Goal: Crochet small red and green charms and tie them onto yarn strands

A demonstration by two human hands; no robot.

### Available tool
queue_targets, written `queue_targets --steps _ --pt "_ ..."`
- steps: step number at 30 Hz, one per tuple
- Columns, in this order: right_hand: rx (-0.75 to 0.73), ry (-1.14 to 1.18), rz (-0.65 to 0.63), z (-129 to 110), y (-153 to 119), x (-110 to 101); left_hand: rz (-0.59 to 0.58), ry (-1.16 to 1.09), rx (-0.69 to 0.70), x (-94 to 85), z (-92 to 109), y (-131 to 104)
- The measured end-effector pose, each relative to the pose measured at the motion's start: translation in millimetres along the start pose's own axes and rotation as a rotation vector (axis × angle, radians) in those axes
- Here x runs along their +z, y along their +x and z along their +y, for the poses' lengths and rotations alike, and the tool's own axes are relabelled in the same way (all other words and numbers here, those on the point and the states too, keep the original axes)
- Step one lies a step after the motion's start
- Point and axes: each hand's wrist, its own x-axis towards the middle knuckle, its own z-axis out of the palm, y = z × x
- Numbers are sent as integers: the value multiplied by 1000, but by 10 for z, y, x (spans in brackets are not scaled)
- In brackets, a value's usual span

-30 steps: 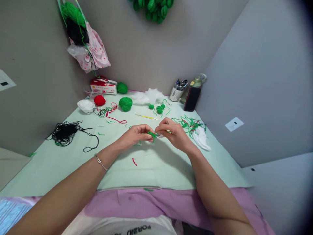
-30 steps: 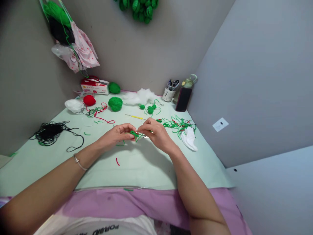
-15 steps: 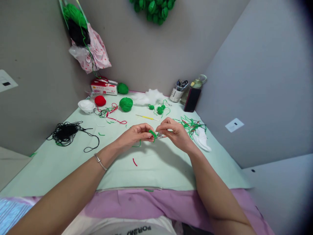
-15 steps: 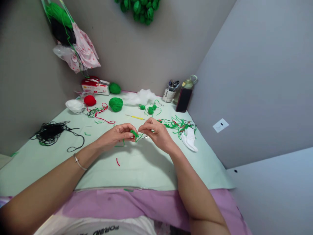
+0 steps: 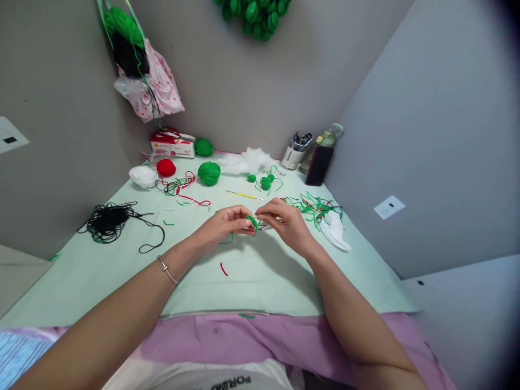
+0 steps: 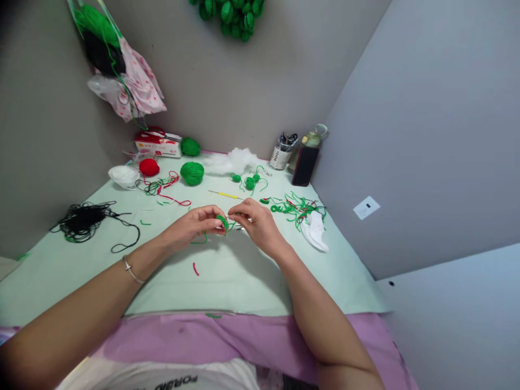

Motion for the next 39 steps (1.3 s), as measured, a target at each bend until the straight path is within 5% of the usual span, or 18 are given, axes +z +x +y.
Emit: queue_targets --steps 8,18,23,33,36,39 --pt "-105 -139 -138 -119 -50 70 106 -50 -64 72 -48 23" --pt "-194 -238 -92 -118 -64 97 152 -24 -124 80 -55 32" --pt "-208 -62 51 -132 -57 157 109 14 -43 59 -46 31" --pt "-142 204 103 -185 -103 258 177 157 2 -3 -29 11" --pt "-19 354 113 -242 -89 224 213 95 -34 -6 -33 17" --pt "186 644 -38 -252 -52 162 155 47 -44 -15 -42 24"
